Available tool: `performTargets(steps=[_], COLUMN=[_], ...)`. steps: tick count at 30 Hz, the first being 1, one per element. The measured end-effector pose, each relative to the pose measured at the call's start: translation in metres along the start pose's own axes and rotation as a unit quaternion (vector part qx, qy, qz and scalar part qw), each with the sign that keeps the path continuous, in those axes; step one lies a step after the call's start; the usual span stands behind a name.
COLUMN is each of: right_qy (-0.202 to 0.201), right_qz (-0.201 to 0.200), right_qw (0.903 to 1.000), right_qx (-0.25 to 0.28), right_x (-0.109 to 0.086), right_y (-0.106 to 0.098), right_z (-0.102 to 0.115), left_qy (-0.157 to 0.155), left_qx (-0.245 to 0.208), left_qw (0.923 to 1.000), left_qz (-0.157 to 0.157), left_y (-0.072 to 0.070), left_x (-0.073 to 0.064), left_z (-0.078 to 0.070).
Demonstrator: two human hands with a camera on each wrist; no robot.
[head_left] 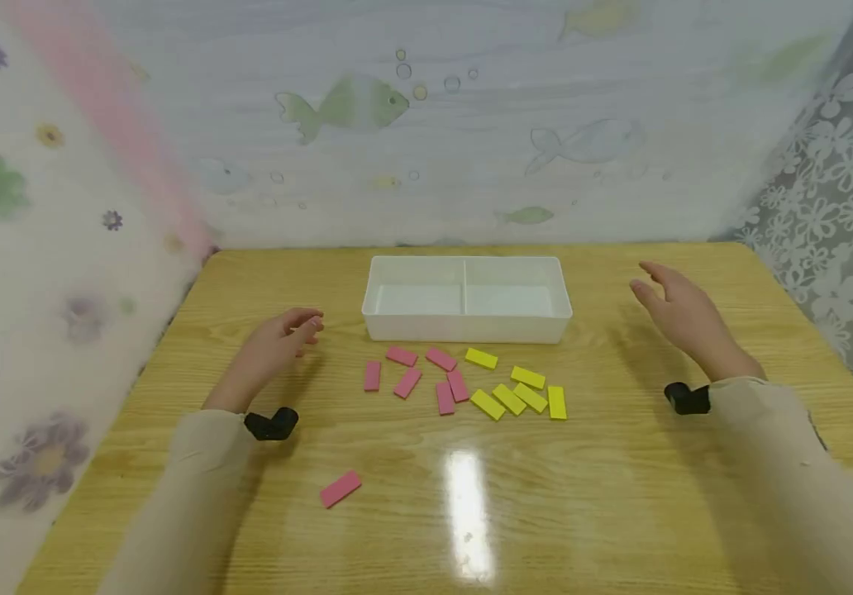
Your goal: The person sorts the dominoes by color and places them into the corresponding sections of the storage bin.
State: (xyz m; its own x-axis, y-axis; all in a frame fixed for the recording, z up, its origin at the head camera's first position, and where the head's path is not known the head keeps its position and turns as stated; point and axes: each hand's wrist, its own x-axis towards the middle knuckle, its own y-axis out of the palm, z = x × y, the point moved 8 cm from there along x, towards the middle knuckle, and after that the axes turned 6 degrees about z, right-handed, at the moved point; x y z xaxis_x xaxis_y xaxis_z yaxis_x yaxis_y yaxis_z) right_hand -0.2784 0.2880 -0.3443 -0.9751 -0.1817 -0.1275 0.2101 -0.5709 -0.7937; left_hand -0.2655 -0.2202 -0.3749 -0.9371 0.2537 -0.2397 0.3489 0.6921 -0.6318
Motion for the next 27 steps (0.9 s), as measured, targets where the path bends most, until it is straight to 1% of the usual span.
performTargets(steps=[2,3,5,7,8,10,13,16,19,22,23,27], right_qy=[0.003,0.002,0.005,0.007,0.008,0.013,0.021,0.018,0.004,-0.018,-0.027,-0.065], right_qz=[-0.002,-0.003,-0.008,-0.010,-0.009,-0.008,-0.006,-0.007,-0.011,-0.019,-0.019,-0.006], right_qw=[0.9979,0.9947,0.9833,0.9652,0.9542,0.9311,0.8969,0.8714,0.8539,0.8427,0.8396,0.8344], right_qx=[0.064,0.103,0.182,0.261,0.299,0.364,0.442,0.490,0.520,0.538,0.542,0.547], right_x=[0.002,0.003,0.007,0.013,0.016,0.022,0.029,0.033,0.035,0.038,0.039,0.043], right_y=[0.012,0.018,0.031,0.046,0.053,0.069,0.087,0.099,0.103,0.102,0.101,0.099], right_z=[0.000,0.000,0.001,0.003,0.005,0.008,0.010,0.014,0.017,0.020,0.021,0.027], left_qy=[-0.001,0.003,0.011,0.016,0.022,0.018,0.009,-0.002,0.002,0.014,0.018,0.023], left_qx=[-0.047,-0.070,-0.102,-0.133,-0.147,-0.167,-0.180,-0.183,-0.194,-0.210,-0.209,-0.197], left_qw=[0.9988,0.9974,0.9945,0.9908,0.9887,0.9854,0.9832,0.9827,0.9806,0.9773,0.9773,0.9799], left_qz=[0.014,0.018,0.020,0.019,0.020,0.024,0.029,0.030,0.029,0.028,0.028,0.026], left_y=[0.010,0.014,0.022,0.029,0.033,0.040,0.050,0.057,0.060,0.059,0.058,0.053], left_x=[-0.003,-0.004,-0.006,-0.008,-0.009,-0.012,-0.017,-0.022,-0.026,-0.030,-0.031,-0.036], left_z=[0.001,0.000,-0.001,-0.002,-0.002,-0.002,0.000,0.002,0.003,0.002,0.001,0.000])
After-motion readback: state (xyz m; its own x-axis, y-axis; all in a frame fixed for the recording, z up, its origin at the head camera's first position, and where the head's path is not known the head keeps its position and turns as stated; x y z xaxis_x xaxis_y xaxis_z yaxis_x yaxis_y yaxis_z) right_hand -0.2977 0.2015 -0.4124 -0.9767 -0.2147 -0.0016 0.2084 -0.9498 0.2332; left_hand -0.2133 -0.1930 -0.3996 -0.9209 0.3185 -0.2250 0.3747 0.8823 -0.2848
